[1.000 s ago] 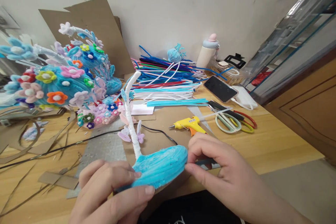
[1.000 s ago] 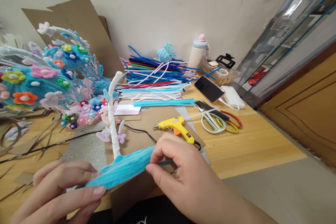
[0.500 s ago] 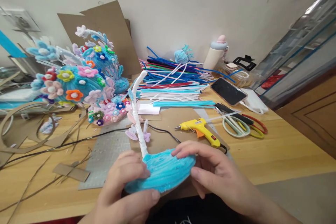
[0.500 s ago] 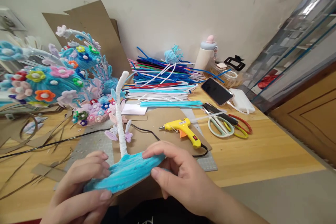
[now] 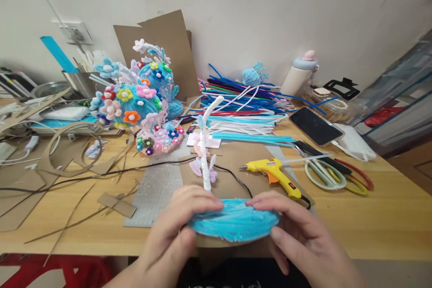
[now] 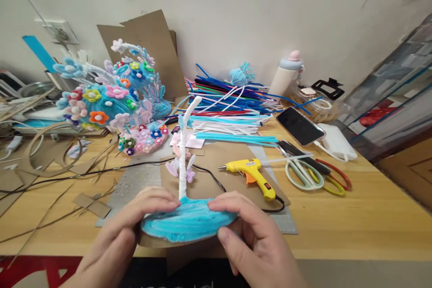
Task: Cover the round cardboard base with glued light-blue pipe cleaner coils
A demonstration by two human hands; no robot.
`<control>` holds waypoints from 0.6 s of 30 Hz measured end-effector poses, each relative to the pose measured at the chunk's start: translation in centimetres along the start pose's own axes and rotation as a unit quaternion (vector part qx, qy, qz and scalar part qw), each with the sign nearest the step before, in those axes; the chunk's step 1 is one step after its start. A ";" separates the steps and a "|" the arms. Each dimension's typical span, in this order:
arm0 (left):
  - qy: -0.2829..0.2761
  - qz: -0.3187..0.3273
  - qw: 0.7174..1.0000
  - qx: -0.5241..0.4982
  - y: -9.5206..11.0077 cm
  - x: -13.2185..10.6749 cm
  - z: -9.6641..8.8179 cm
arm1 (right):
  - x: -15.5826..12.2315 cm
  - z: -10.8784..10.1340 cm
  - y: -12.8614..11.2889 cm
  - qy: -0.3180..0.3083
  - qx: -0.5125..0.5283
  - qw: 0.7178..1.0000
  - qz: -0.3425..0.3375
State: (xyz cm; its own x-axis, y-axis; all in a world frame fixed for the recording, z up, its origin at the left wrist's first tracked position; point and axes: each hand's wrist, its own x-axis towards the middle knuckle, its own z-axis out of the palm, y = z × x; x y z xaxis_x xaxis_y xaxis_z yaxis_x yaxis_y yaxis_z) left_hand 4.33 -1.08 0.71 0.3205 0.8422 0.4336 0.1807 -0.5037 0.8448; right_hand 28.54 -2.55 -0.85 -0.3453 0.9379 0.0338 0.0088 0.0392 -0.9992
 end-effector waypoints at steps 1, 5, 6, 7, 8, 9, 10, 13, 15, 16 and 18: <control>0.001 -0.049 0.998 -0.030 0.2 0.0 -0.2 | 0.0 0.0 0.0 -0.001 -0.007 1.000 -0.003; 0.052 -0.183 0.979 -0.076 0.0 0.0 -1.0 | -0.2 0.0 0.2 0.012 -0.032 0.999 -0.011; 0.056 -0.193 0.977 -0.075 -0.3 -0.1 -1.1 | -0.3 -0.1 0.3 0.014 -0.033 0.999 -0.011; 0.053 -0.194 0.976 -0.080 -0.5 -0.2 -1.2 | -0.4 -0.1 0.3 0.014 -0.032 0.999 -0.012; 0.045 -0.189 0.977 -0.091 -0.6 -0.3 -1.2 | -0.4 -0.1 0.3 0.015 -0.030 0.999 -0.011; 0.037 -0.185 0.976 -0.110 -0.8 -0.5 -1.2 | -0.4 0.0 0.3 0.017 -0.027 0.999 -0.009; 0.031 -0.183 0.974 -0.134 -0.9 -0.6 -1.1 | -0.4 0.0 0.2 0.018 -0.026 0.999 -0.008; 0.035 -0.181 0.963 -0.199 -1.0 -0.7 -0.8 | -0.3 0.2 0.1 0.022 -0.024 0.999 -0.004; 0.033 -0.180 0.959 -0.218 -1.0 -0.6 -0.6 | -0.2 0.3 0.0 0.023 -0.022 1.000 -0.001; 0.028 -0.179 0.958 -0.221 -1.1 -0.6 -0.6 | -0.2 0.4 -0.1 0.024 -0.019 1.000 0.000; 0.013 -0.174 0.961 -0.214 -1.1 -0.4 -0.6 | -0.2 0.4 -0.2 0.020 -0.012 1.000 0.003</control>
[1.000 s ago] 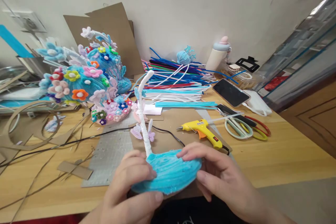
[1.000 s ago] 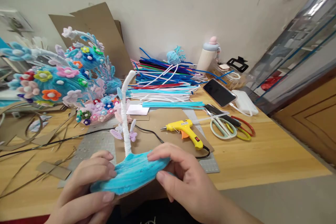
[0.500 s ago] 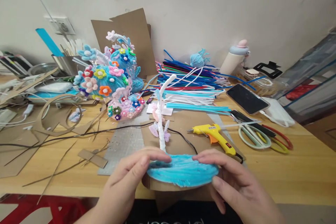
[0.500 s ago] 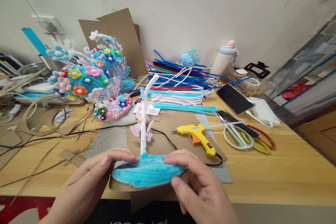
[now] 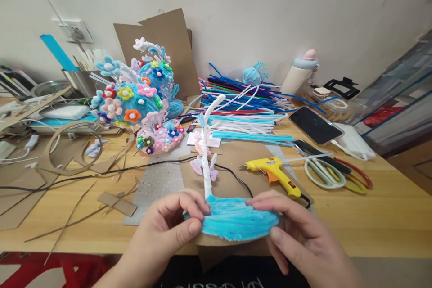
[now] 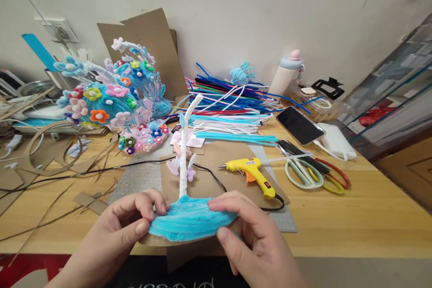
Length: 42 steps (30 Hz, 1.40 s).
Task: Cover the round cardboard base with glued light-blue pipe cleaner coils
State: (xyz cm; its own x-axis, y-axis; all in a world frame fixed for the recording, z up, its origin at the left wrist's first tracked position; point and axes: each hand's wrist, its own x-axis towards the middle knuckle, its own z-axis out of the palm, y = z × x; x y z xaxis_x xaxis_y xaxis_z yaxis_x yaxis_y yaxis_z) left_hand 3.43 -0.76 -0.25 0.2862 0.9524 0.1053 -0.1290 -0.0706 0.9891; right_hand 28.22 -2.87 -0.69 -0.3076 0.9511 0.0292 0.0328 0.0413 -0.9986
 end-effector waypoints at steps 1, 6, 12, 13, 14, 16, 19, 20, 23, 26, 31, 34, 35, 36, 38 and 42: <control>-0.005 0.002 1.000 0.010 0.0 0.0 0.0 | 0.0 0.0 0.0 -0.004 0.003 1.000 0.001; -0.013 0.006 0.997 0.074 0.7 -0.1 -0.2 | -0.3 0.1 -0.3 -0.022 0.010 1.000 0.004; -0.015 -0.050 0.998 0.029 1.2 -0.4 -0.5 | -0.2 0.1 -0.2 -0.022 0.009 1.000 0.012; -0.024 -0.048 0.998 0.024 1.2 -0.4 -0.4 | -0.2 0.1 -0.2 -0.024 0.007 1.000 0.013; -0.032 -0.039 0.998 0.028 1.2 -0.3 -0.3 | -0.2 0.1 -0.2 -0.025 0.007 1.000 0.015; -0.035 -0.010 0.997 0.063 1.3 -0.2 -0.1 | -0.2 0.1 -0.3 -0.026 0.007 0.999 0.017; -0.020 0.037 0.989 0.138 1.6 -0.3 0.0 | -0.2 0.2 -0.4 -0.025 0.007 1.000 0.014; -0.019 0.051 0.985 0.163 1.8 -0.4 0.0 | -0.2 0.3 -0.5 -0.026 0.006 1.000 0.013; -0.027 0.122 0.963 0.240 2.3 -0.5 -0.1 | 0.0 0.5 -0.6 -0.025 0.003 1.000 0.016; -0.052 0.289 0.886 0.359 2.5 -0.5 0.0 | 0.1 0.6 -0.8 -0.021 0.001 1.000 0.013; -0.063 0.425 0.739 0.518 2.2 -0.1 0.5 | 0.1 0.8 -1.1 -0.025 0.008 1.000 0.001; -0.031 0.441 0.730 0.522 1.8 0.1 0.9 | 0.2 0.8 -1.2 -0.026 0.011 1.000 -0.005; -0.021 0.448 0.724 0.524 1.8 0.3 1.0 | 0.3 0.9 -1.2 -0.025 0.013 1.000 -0.007; -0.012 0.444 0.722 0.530 1.9 0.4 1.2 | 0.4 0.9 -1.3 -0.022 0.014 1.000 -0.008; 0.000 0.416 0.733 0.538 2.1 0.6 1.5 | 0.6 1.0 -1.5 -0.020 0.017 1.000 -0.010; -0.004 0.383 0.756 0.530 2.6 1.0 1.9 | 0.8 1.1 -1.7 -0.023 0.024 0.999 -0.015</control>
State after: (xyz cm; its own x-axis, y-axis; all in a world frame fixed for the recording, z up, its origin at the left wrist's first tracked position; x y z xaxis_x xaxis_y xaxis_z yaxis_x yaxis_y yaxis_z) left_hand 5.17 -0.54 2.64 0.5188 0.5106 0.6857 0.5737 -0.8026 0.1636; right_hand 26.85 -2.53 0.94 -0.3510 0.9346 0.0581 -0.0216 0.0539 -0.9983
